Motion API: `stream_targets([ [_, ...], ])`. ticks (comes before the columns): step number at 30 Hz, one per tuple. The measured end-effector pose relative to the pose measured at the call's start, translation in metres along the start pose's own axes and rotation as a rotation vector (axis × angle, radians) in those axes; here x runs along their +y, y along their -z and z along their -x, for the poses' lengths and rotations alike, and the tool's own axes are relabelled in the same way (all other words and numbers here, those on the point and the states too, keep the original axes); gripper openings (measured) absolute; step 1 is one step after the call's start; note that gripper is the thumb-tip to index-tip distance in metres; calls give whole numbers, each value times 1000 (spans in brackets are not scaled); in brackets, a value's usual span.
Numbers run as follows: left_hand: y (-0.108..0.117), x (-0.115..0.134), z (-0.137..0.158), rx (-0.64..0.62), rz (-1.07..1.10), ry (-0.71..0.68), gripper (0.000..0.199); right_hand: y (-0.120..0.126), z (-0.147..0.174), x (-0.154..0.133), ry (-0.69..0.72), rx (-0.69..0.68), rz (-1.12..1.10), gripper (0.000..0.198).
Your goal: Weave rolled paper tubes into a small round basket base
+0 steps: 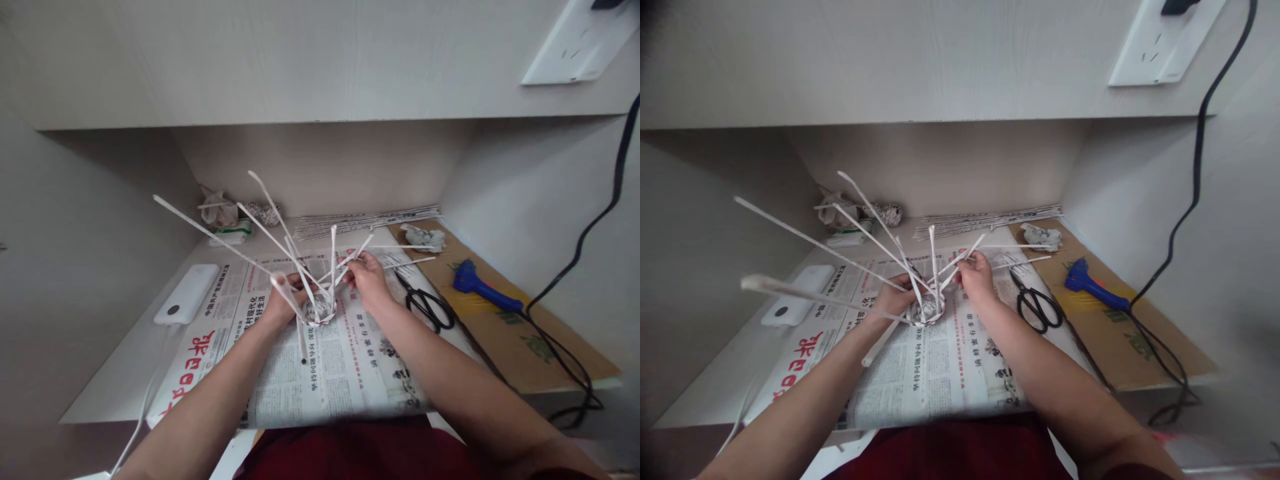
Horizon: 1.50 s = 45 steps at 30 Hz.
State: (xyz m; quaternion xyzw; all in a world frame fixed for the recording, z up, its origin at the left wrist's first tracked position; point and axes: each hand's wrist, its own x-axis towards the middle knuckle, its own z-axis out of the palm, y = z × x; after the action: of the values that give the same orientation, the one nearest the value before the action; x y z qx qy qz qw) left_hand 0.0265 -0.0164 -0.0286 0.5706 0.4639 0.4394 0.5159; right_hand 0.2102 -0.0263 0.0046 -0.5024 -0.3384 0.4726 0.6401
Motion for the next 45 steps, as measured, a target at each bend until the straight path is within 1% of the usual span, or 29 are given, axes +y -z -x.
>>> stream_targets([
  [3, 0, -1, 2, -51, 6, -33, 30, 6, -7, -7, 22, 24, -85, 46],
  [6, -1, 1, 4, -74, -4, -55, 28, 11, -11, -14, 107, 13, -134, 46],
  [9, -1, 3, 5, -69, -24, -64, 27, 15, -14, -21, 165, 36, -124, 47],
  [12, 0, 3, 6, -54, -52, -96, 25, 19, -17, -25, 186, 32, -124, 49],
  [14, 0, 1, 6, -51, -69, -100, 24, 22, -19, -26, 125, -28, -148, 47],
  [17, 0, -2, 5, -48, -56, -77, 26, 25, -21, -25, -59, -174, -192, 41],
  [19, 1, 0, 6, -44, -60, -77, 26, 27, -22, -24, -153, -255, -214, 36],
  [21, 0, 4, 7, -33, -83, -83, 24, 30, -22, -24, -207, -324, -230, 34],
  [23, 0, 9, 8, -21, -101, -83, 23, 32, -22, -26, -225, -377, -252, 33],
  [25, 0, 11, 8, -16, -102, -90, 21, 32, -22, -29, -187, -378, -284, 33],
  [28, 0, 9, 8, -32, -90, -87, 19, 29, -23, -33, -98, -311, -321, 36],
  [31, 0, 6, 6, -21, -88, -75, 20, 24, -23, -33, -99, -267, -303, 37],
  [33, 0, 5, 6, 23, -76, -95, 20, 22, -23, -30, -96, -235, -231, 31],
  [36, 1, 5, 5, 130, -21, -126, 22, 19, -17, -23, -29, -171, -10, 17],
  [37, 1, 5, 5, 165, -2, -130, 23, 18, -14, -22, -13, -166, 60, 17],
  [38, 1, 6, 5, 192, 15, -130, 24, 16, -11, -21, -21, -188, 111, 20],
  [39, 1, 7, 5, 208, 27, -130, 24, 15, -7, -20, -54, -238, 139, 23],
  [42, -1, 11, 6, 196, 31, -131, 24, 7, 6, -18, -230, -415, 109, 25],
  [43, -2, 12, 6, 192, 25, -134, 24, 3, 10, -17, -272, -420, 86, 24],
  [45, -3, 15, 7, 201, -1, -133, 23, -4, 16, -12, -299, -329, 60, 23],
])
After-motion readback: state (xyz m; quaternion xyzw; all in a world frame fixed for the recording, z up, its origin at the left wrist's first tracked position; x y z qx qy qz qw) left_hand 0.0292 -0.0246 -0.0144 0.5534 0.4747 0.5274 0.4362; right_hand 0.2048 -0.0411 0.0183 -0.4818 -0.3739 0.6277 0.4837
